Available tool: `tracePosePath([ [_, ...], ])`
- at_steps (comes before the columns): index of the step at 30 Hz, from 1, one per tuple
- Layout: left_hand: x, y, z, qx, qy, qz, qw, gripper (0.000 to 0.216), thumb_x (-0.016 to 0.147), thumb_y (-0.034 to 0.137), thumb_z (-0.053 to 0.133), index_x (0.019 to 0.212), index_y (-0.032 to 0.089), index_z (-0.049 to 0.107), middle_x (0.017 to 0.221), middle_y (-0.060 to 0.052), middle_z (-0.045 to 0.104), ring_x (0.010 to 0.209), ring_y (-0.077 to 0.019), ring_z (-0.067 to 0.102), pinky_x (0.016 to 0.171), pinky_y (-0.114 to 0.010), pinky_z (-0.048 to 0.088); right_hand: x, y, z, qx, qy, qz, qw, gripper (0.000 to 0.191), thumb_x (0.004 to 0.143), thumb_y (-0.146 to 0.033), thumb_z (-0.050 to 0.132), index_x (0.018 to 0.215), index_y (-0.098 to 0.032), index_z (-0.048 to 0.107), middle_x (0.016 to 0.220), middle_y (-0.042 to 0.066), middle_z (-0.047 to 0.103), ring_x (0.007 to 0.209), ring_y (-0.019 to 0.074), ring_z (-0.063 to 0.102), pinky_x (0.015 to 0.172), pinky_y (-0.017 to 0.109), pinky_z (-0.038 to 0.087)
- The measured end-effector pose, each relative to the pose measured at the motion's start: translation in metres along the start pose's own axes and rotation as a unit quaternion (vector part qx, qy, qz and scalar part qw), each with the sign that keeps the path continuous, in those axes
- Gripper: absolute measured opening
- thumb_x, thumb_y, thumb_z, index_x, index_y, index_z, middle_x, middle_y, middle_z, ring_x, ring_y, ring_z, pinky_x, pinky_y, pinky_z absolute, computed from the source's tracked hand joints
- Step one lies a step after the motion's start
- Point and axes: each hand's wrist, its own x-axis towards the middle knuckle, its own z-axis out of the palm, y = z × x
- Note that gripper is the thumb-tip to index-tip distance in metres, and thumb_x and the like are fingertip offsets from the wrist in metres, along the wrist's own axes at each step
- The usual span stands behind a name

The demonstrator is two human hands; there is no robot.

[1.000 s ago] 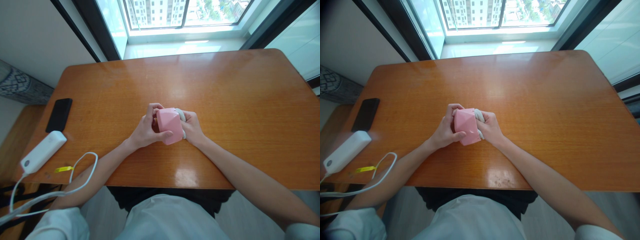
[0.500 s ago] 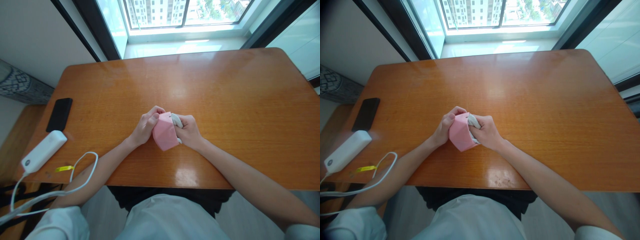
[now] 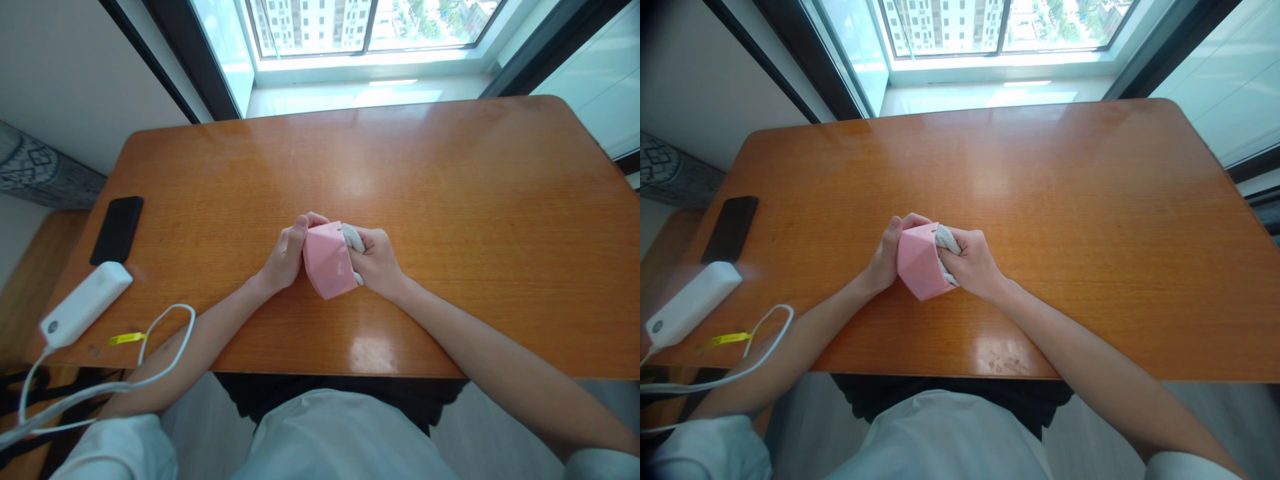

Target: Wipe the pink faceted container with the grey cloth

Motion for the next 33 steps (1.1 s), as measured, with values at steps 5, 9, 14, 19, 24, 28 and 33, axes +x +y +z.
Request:
tracePosePath([
  [5, 0.0013, -0.0009, -0.0015, -0.001, 0.001, -0.001, 1.000, 0.075, 0.112, 0.082, 0.026, 0.109, 0.025, 0.075, 0.101, -0.004, 0.078, 0.094, -0.0229, 0.070, 0.088, -0.036, 0.057, 0.0004, 0.0011, -0.0005, -0.002, 0.001, 0.005, 1.000, 0.024, 0.086, -0.034, 0.069, 0.070, -0.022, 0.057, 0.066, -0.004, 0.045, 0.064, 0.0119, 0.038, 0.059, 0.026, 0.034],
  [9, 0.0037, -0.0007, -0.0030, -0.001, 0.012, -0.004, 1.000, 0.069, 0.113, 0.076, 0.035, 0.108, 0.022, 0.077, 0.103, -0.005, 0.081, 0.099, -0.0229, 0.072, 0.093, -0.036, 0.058, 0.0003, 0.0008, -0.0004, -0.004, -0.002, 0.001, 1.000, 0.025, 0.087, -0.034, 0.069, 0.069, -0.022, 0.057, 0.066, -0.004, 0.045, 0.064, 0.0118, 0.038, 0.059, 0.027, 0.034],
  [14, 0.0065, -0.0023, -0.0051, 0.009, 0.029, 0.005, 1.000, 0.061, 0.114, 0.069, 0.044, 0.107, 0.020, 0.080, 0.106, -0.006, 0.083, 0.100, -0.0226, 0.074, 0.094, -0.034, 0.057, 0.0005, 0.0016, -0.0001, 0.002, 0.000, -0.008, 1.000, 0.025, 0.088, -0.032, 0.068, 0.069, -0.022, 0.056, 0.067, -0.005, 0.044, 0.064, 0.0108, 0.037, 0.059, 0.026, 0.033],
  [19, 0.0083, 0.0005, -0.0062, 0.052, 0.046, 0.030, 0.997, 0.052, 0.115, 0.061, 0.049, 0.104, 0.021, 0.081, 0.105, -0.004, 0.084, 0.101, -0.0209, 0.075, 0.095, -0.031, 0.056, 0.0022, 0.0028, 0.0000, 0.020, 0.011, -0.003, 1.000, 0.023, 0.086, -0.031, 0.069, 0.070, -0.021, 0.057, 0.067, -0.005, 0.045, 0.064, 0.0107, 0.037, 0.059, 0.025, 0.033],
  [24, 0.0098, 0.0012, -0.0061, 0.065, 0.050, 0.026, 0.996, 0.043, 0.114, 0.054, 0.054, 0.104, 0.022, 0.080, 0.105, -0.002, 0.084, 0.099, -0.0199, 0.076, 0.092, -0.030, 0.056, 0.0039, 0.0019, 0.0009, 0.047, 0.018, 0.007, 0.999, 0.029, 0.086, -0.035, 0.074, 0.068, -0.021, 0.056, 0.066, -0.005, 0.045, 0.064, 0.0106, 0.035, 0.059, 0.025, 0.034],
  [28, 0.0089, -0.0008, -0.0047, 0.064, 0.054, 0.057, 0.995, 0.028, 0.112, 0.042, 0.060, 0.118, 0.023, 0.079, 0.117, -0.003, 0.085, 0.107, -0.0195, 0.078, 0.097, -0.030, 0.058, 0.0054, 0.0006, 0.0019, 0.080, 0.019, 0.018, 0.996, 0.029, 0.086, -0.040, 0.080, 0.073, -0.021, 0.064, 0.068, -0.004, 0.050, 0.065, 0.0110, 0.037, 0.060, 0.025, 0.037],
  [33, 0.0033, -0.0054, -0.0020, 0.152, 0.042, 0.152, 0.976, 0.042, 0.106, 0.028, 0.068, 0.148, 0.025, 0.066, 0.139, -0.009, 0.078, 0.111, -0.0187, 0.077, 0.095, -0.031, 0.061, 0.0090, 0.0007, 0.0009, 0.107, 0.041, 0.043, 0.992, 0.044, 0.082, -0.056, 0.088, 0.070, -0.020, 0.065, 0.069, -0.003, 0.052, 0.065, 0.0111, 0.038, 0.057, 0.025, 0.035],
])
